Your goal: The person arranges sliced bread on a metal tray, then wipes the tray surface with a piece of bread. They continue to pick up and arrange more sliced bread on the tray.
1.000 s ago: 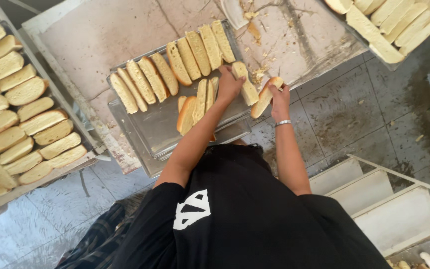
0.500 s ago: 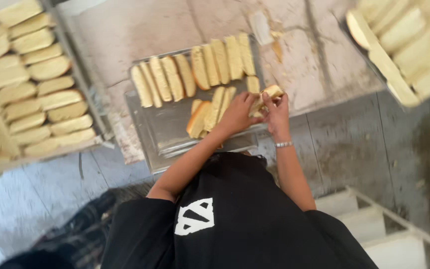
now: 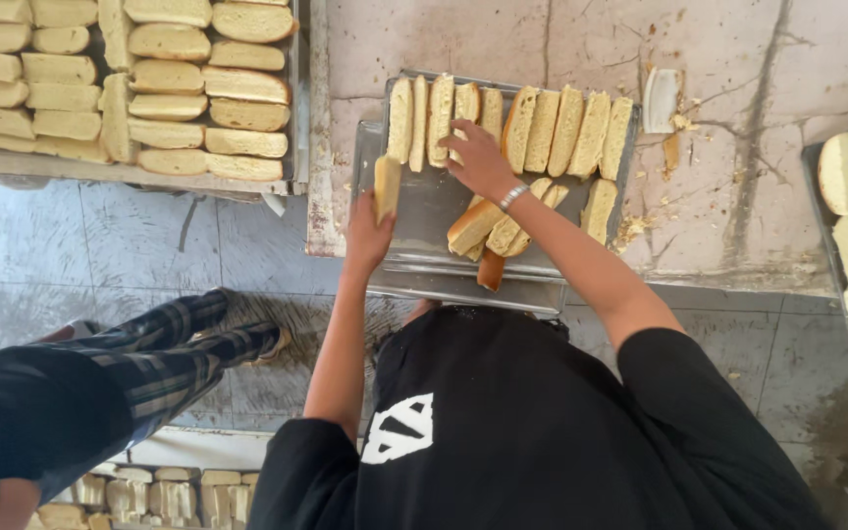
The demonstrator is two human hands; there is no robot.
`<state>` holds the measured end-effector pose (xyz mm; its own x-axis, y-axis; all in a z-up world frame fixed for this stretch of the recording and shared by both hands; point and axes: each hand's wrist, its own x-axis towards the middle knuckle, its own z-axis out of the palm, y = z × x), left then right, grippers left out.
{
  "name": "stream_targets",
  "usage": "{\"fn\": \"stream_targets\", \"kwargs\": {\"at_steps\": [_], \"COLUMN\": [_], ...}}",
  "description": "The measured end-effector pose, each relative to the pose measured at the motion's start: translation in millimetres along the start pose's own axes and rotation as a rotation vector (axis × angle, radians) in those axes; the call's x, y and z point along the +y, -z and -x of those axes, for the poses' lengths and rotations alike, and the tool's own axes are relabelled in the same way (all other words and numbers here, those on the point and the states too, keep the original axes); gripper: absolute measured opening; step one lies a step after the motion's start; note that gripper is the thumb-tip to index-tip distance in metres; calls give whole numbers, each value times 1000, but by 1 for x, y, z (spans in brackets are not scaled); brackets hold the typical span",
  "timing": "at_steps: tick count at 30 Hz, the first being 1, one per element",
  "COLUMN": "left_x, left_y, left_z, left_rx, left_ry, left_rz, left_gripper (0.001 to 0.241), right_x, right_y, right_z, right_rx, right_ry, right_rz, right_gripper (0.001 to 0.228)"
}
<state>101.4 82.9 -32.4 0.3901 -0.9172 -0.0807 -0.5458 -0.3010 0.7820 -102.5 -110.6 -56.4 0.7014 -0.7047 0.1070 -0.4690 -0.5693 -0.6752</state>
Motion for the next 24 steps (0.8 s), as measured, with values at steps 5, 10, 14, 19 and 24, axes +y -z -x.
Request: {"fn": "stream_targets", "kwargs": {"at_steps": [5,10,14,19,24], "left_x": [-22,-17,18,73,65], "left_y": [2,-22,-62,-136,-157], "left_z": [34,38,27,9,3], "left_rx": [-45,20,82,-315,-502], "left_ry": [395,239,-41,-235,-188], "left_rz": [192,-62,-229,-139,-257], "left_gripper": [51,39,43,62,56], "right_x": [21,37,64,54,39], "right_y": [-4,42,30,-32,-62], "right_z": [-9,80,169,211,193], "right_rx": [-244,166,234,385,449], "right_ry": [74,-390,-911,-1234,-1081], "right_rz": [-9,3,-69,-907,-1181], "right_gripper": [27,27,43,78,79]}}
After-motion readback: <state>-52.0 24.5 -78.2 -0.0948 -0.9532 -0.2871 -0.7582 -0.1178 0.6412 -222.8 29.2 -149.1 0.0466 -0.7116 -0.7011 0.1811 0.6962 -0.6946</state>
